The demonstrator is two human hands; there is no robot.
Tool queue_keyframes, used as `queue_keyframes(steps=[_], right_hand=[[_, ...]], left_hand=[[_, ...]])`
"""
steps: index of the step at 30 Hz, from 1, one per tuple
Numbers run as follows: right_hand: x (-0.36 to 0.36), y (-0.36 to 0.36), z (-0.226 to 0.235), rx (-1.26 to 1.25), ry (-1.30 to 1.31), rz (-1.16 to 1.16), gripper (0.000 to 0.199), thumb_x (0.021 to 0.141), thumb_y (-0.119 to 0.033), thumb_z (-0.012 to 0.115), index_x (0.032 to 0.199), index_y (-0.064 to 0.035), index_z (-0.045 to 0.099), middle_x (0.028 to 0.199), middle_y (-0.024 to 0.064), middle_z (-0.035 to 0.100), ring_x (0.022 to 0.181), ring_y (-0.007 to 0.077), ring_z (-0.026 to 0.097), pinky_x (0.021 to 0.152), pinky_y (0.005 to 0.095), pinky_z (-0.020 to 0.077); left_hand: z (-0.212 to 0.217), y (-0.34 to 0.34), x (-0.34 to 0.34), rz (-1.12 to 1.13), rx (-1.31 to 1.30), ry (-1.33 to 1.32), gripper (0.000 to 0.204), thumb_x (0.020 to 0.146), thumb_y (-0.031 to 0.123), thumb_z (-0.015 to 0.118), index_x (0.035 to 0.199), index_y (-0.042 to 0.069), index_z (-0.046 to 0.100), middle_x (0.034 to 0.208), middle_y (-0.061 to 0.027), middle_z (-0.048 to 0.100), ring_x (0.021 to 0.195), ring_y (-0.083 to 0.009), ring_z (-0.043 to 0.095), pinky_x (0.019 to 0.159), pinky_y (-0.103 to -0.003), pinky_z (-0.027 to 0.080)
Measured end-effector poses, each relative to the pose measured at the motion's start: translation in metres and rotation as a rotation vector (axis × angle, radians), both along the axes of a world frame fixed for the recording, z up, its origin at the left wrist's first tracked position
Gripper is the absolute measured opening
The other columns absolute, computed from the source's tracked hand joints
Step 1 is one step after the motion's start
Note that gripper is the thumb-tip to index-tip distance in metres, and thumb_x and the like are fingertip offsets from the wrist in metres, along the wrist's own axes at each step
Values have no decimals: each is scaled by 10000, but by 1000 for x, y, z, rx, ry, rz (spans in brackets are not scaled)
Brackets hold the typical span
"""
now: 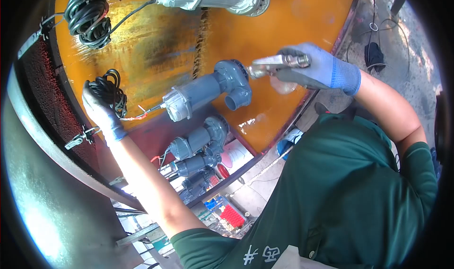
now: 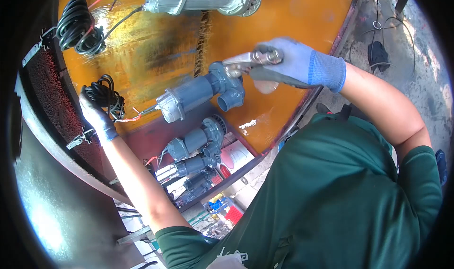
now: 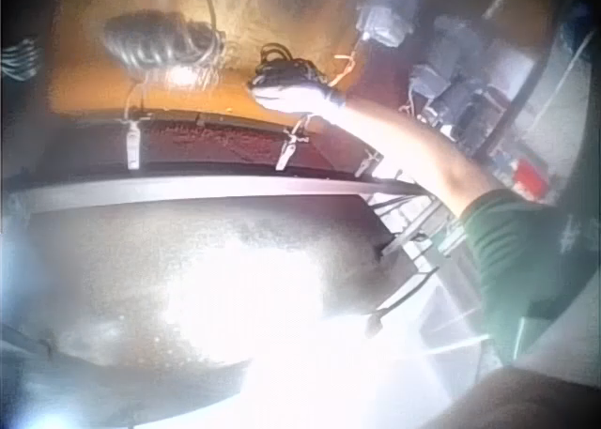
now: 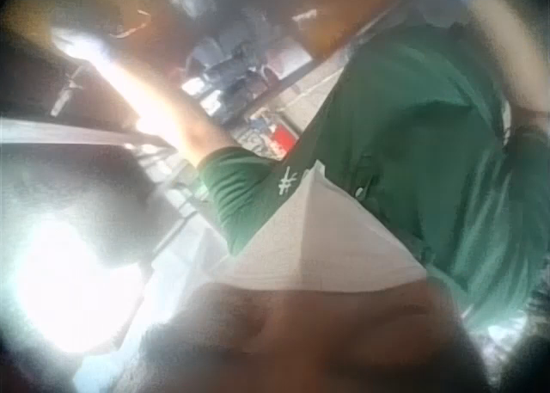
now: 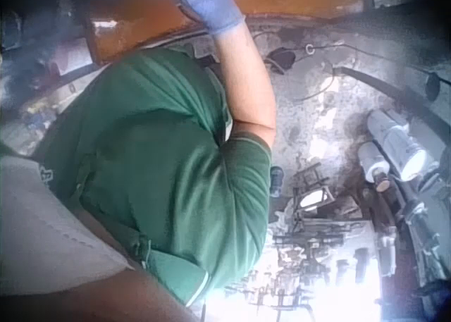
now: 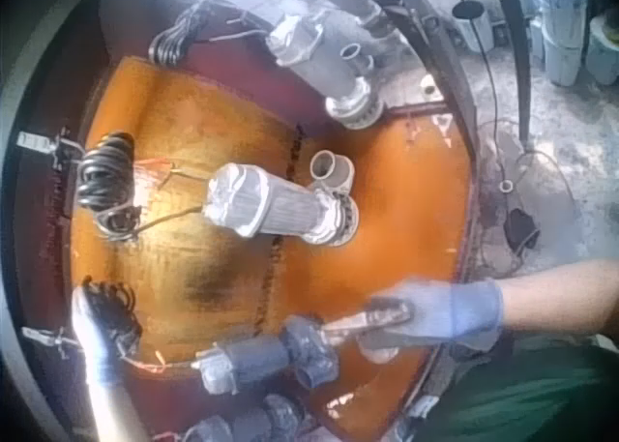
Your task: The person is spray painting metal pump housings using a spray gun. They rotate the housings by hand to reach different sides and spray paint onto the exterior and into the openings of the items while they are suspended from hooks.
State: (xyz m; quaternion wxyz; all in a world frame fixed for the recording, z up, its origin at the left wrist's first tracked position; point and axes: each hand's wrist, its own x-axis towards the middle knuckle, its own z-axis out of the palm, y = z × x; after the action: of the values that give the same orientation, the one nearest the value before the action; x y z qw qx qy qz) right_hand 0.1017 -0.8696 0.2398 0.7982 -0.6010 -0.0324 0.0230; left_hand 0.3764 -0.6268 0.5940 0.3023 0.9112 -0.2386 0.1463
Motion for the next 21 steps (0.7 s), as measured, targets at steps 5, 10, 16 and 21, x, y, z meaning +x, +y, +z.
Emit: queue_keyframes(steps=[5,10,16,21], right_hand=[[9,-1,13,-122,-316,5,308,919,-242,778,1079,-5,665,818,139,678,696,229,668,673,366,522],[25,20,-1,-122,-341,-267,326,915,-282,779,1047,-6,667,810,156,677,719,269,682,678,386,529],[23,9,34,-246,-285,37,304,909,-293,776,1018,-32,664,822,179,672,735,340,674,690,402,529],[29,7,29,-108,-128,-116,390,926,-420,740,1043,-52,688,883,172,729,833,344,730,768,423,579]], left_hand=[[-24,14,-1,-65,41,-342,513,1095,361,542,1397,-53,552,1291,-169,617,1142,-240,628,957,-349,556],[-29,18,-19,-12,55,-452,523,1089,385,525,1341,-67,600,1300,-192,624,1124,-271,633,973,-384,545],[-42,14,-46,23,50,-547,463,1082,318,464,1271,-51,668,1277,-204,642,1073,-301,658,939,-411,565],[-39,43,-40,-87,-15,-610,404,1072,251,477,1210,-69,682,1236,-181,659,1084,-289,662,974,-406,566]])
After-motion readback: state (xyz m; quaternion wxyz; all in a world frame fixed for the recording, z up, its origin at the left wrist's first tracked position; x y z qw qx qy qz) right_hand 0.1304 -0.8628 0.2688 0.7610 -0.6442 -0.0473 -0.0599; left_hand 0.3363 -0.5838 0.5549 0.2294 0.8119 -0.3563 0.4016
